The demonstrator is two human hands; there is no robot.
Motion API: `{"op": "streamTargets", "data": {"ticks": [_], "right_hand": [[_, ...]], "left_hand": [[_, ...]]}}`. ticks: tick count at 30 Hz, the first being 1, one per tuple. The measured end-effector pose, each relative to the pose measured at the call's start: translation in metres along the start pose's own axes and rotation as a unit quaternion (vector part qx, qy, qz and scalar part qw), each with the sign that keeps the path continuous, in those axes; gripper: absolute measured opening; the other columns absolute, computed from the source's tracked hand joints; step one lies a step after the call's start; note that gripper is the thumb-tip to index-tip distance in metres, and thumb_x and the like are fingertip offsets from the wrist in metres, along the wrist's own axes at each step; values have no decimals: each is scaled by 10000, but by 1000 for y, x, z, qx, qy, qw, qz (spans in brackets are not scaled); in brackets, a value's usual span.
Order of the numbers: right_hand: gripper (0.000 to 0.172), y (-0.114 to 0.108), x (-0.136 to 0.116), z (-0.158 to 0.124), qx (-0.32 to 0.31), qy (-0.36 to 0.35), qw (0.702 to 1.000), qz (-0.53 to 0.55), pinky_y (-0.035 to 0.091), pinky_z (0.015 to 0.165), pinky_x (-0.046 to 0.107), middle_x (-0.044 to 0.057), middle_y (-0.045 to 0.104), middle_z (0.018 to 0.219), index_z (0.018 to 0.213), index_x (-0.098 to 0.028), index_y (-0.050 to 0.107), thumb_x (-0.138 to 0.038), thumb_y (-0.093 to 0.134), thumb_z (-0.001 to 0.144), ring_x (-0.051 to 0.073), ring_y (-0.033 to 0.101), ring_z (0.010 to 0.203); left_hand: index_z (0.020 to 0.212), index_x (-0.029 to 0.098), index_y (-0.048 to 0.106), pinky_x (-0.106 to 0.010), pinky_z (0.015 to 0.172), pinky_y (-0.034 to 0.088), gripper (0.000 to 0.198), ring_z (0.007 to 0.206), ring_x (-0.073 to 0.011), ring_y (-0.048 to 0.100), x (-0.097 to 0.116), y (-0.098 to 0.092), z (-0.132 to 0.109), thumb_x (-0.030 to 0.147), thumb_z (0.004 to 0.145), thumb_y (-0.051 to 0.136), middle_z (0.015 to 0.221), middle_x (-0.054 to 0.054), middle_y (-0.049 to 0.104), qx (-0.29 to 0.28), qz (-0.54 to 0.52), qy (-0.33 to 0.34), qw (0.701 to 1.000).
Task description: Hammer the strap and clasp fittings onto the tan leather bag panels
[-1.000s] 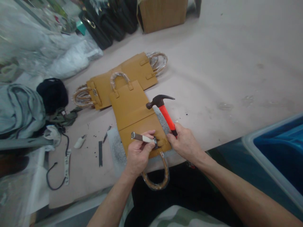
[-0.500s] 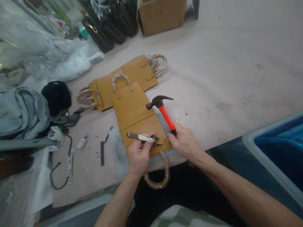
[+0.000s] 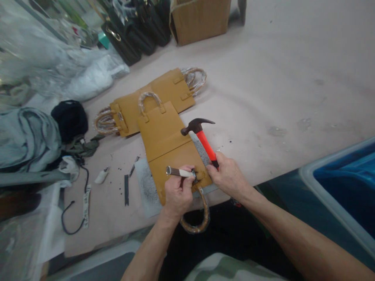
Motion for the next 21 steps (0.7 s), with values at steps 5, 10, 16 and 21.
{"op": "streamTargets", "data": {"ticks": [5, 10, 16, 21], "right_hand": [[101, 0, 0, 0, 5, 1, 999, 33, 333, 594, 279, 11, 578, 695, 887, -212, 528, -310, 512, 865, 160, 510, 604], [251, -10, -1, 1, -32, 4, 986, 161, 338, 559, 272, -18, 510, 599, 737, -237, 472, -390, 420, 929, 142, 477, 554], [333, -80, -28, -28, 14, -83, 992, 97, 318, 522, 289, -18, 481, 551, 725, -255, 437, -463, 368, 975, 135, 431, 488], [352, -126, -48, -65, 27, -171, 983, -60, 264, 507, 308, -16, 444, 520, 705, -265, 396, -495, 384, 971, 151, 397, 466]], "left_hand": [[957, 191, 688, -339, 911, 599, 116, 983, -226, 750, 3, 5, 4, 150, 886, 606, 1019, -92, 772, -14, 39, 59, 997], [994, 197, 666, -352, 946, 577, 134, 1024, -230, 736, -1, 7, 3, 154, 887, 599, 1058, -97, 761, -33, 30, 71, 996], [1003, 200, 649, -318, 897, 570, 113, 967, -211, 727, -5, 11, 1, 185, 911, 585, 1000, -77, 744, -53, 8, 60, 997], [988, 202, 661, -307, 864, 563, 108, 903, -194, 713, -9, 13, 0, 184, 904, 596, 966, -60, 738, -56, 10, 50, 997]]}}
Point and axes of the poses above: each hand's wrist, its own z-axis towards the middle knuckle, its own y-axis out of the palm, x = y × z, the point moved 1 cm from there along z, towards the middle knuckle
